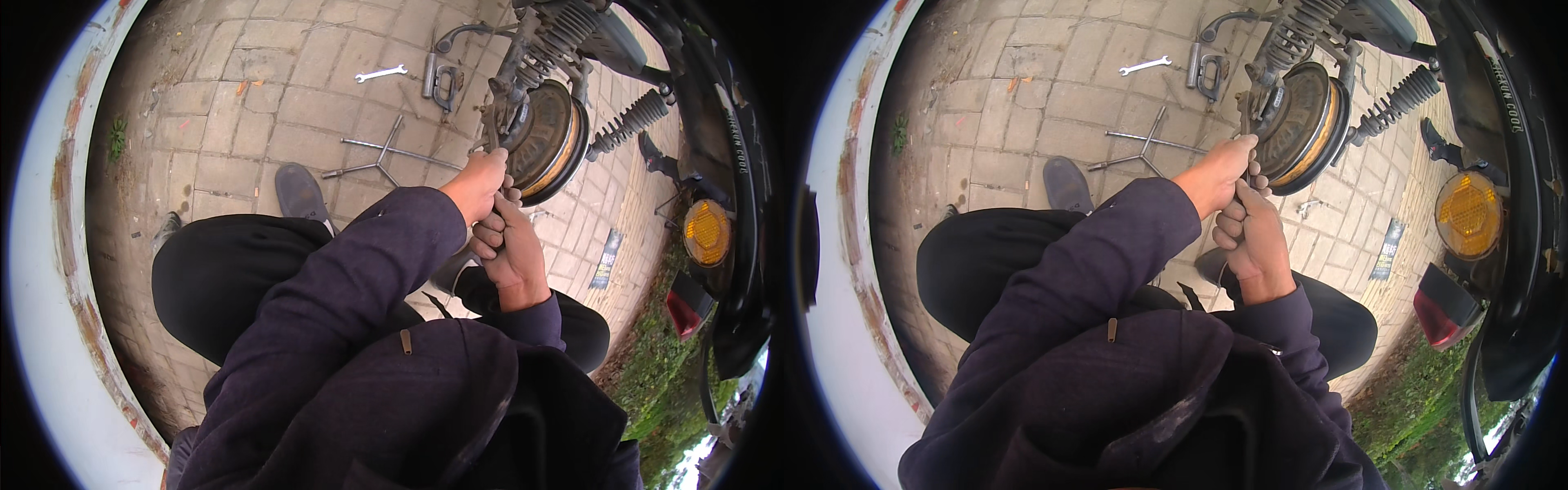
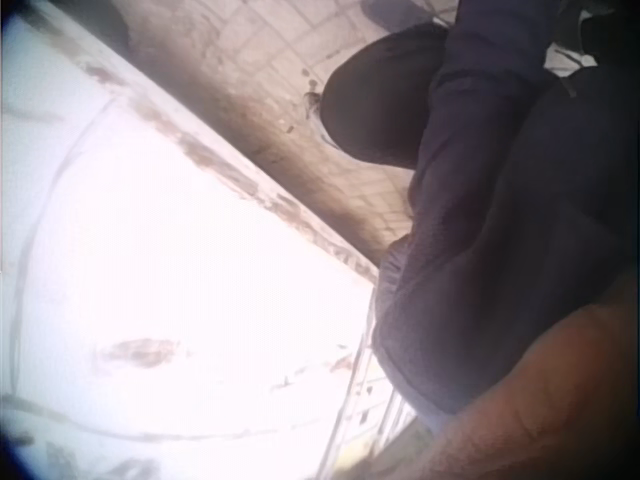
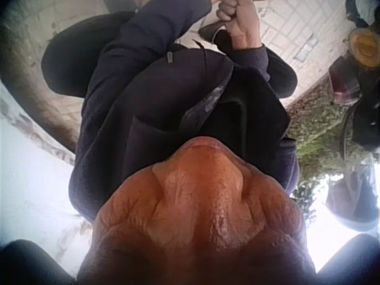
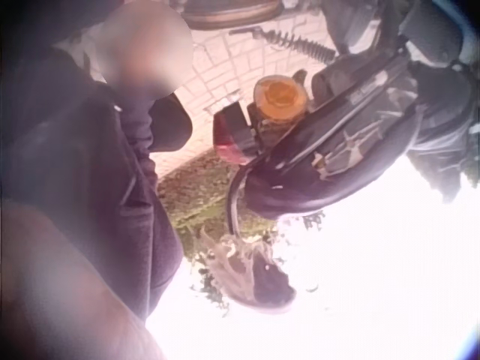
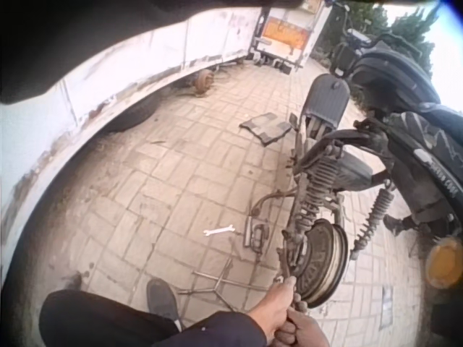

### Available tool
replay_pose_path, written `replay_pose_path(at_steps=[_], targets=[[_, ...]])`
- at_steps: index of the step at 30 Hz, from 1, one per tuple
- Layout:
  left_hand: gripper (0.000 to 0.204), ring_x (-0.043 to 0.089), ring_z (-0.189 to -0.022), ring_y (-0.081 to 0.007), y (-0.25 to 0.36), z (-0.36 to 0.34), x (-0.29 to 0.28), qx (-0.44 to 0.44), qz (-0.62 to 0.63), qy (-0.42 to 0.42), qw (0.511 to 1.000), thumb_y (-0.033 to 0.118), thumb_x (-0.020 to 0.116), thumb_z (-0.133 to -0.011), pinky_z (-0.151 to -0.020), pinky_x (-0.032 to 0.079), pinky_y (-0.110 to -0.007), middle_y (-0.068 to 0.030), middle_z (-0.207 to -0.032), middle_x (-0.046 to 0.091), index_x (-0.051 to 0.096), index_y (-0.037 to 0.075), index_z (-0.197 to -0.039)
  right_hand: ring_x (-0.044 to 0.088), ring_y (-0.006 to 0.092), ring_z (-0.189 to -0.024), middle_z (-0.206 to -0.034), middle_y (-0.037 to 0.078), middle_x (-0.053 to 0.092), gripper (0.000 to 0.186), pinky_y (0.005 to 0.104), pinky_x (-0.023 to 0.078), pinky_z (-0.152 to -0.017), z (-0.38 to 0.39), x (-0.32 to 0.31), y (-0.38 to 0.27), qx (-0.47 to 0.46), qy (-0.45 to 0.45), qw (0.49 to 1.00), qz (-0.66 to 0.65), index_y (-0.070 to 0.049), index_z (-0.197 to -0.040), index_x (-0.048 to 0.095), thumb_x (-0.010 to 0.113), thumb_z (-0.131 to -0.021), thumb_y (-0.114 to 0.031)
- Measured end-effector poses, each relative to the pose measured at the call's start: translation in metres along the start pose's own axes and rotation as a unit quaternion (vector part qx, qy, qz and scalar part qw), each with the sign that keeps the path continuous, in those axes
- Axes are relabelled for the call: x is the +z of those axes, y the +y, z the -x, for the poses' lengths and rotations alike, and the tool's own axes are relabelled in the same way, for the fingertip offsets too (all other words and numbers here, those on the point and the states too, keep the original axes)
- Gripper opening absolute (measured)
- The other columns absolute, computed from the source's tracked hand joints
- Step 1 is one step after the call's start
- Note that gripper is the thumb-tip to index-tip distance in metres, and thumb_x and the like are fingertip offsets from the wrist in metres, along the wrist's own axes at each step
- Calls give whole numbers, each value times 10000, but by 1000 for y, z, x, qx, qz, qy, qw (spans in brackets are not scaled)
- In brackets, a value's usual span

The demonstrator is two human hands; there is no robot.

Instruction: The person squats beside a scooter and uses a wrench to loosen and tighten bolts on the rear wheel hub. They repeatedly adjust the wheel cover and hub components, occasionally picking up and setting down tools on the paved ground.

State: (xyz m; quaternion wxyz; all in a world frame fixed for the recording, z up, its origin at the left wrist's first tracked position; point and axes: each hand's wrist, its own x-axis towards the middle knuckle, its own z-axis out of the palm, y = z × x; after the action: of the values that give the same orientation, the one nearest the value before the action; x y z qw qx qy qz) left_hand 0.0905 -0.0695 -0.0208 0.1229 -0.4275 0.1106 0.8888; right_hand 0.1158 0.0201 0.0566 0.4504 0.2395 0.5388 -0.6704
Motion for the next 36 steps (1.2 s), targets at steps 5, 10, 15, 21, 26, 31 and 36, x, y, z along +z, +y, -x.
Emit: replay_pose_path(at_steps=[5, 10, 15, 21, 26, 31, 36], targets=[[267, 593, -668, -258, 11, 0, 2, -25, 3, -45, 999, 303, 485, -1057, -621, 578, -471, -59, -795, 488, 455, 89, -899, 369, 48, -522, -697, -75, 407, 80, 221, 280, -433, 7, 9, -15, 7, -14, 999, -28, -217, -1011, 460, 487, -1058, -157], [210, 487, -572, -194, 9, -4, -7, -10, -27, -78, 997, 257, 504, -1047, -606, 567, -448, -37, -692, 467, 463, 94, -920, 389, 84, -510, -666, -47, 417, 211, 287, 350, -442, 4, 13, -2, -30, 10, 999, 41, -143, -875, 474, 462, -1071, -220], [310, 421, -525, -165, -14, -14, -35, 72, -151, -107, 980, 344, 496, -1062, -548, 485, -364, -29, -676, 450, 471, 90, -885, 397, 122, -473, -647, -13, 437, 236, 304, 359, -425, -1, -10, 38, -49, 52, 988, 135, -74, -934, 486, 449, -1073, -261], [465, 461, -627, -149, -39, -56, -91, 251, -375, -64, 890, 452, 460, -1069, -589, 420, -338, -32, -727, 473, 531, 31, -885, 439, 131, -490, -647, 12, 458, 365, 291, 374, -455, -62, -56, 115, -142, 10, 953, 269, -41, -1082, 492, 388, -1115, -390], [536, 569, -803, -297, -32, -86, -106, 300, -481, -38, 823, 467, 455, -1060, -760, 450, -432, -169, -852, 597, 572, -48, -969, 408, 101, -539, -670, -4, 445, 449, 300, 375, -481, -112, -88, 133, -233, -33, 931, 280, 32, -1290, 465, 428, -1108, -377], [500, 603, -1040, -494, -23, -90, -109, 312, -592, 15, 743, 423, 476, -1040, -901, 441, -528, -358, -1067, 636, 561, -69, -1071, 454, 105, -681, -792, 7, 528, 480, 304, 399, -579, -152, -107, 156, -290, -52, 906, 302, 22, -1183, 544, 443, -1099, -440], [488, 602, -1087, -503, -21, -90, -104, 272, -648, 34, 711, 418, 450, -1047, -922, 449, -551, -349, -1093, 650, 521, -48, -1170, 472, 104, -713, -829, 10, 550, 510, 304, 415, -610, -168, -119, 156, -256, -53, 912, 314, 12, -1087, 543, 441, -1088, -488]])
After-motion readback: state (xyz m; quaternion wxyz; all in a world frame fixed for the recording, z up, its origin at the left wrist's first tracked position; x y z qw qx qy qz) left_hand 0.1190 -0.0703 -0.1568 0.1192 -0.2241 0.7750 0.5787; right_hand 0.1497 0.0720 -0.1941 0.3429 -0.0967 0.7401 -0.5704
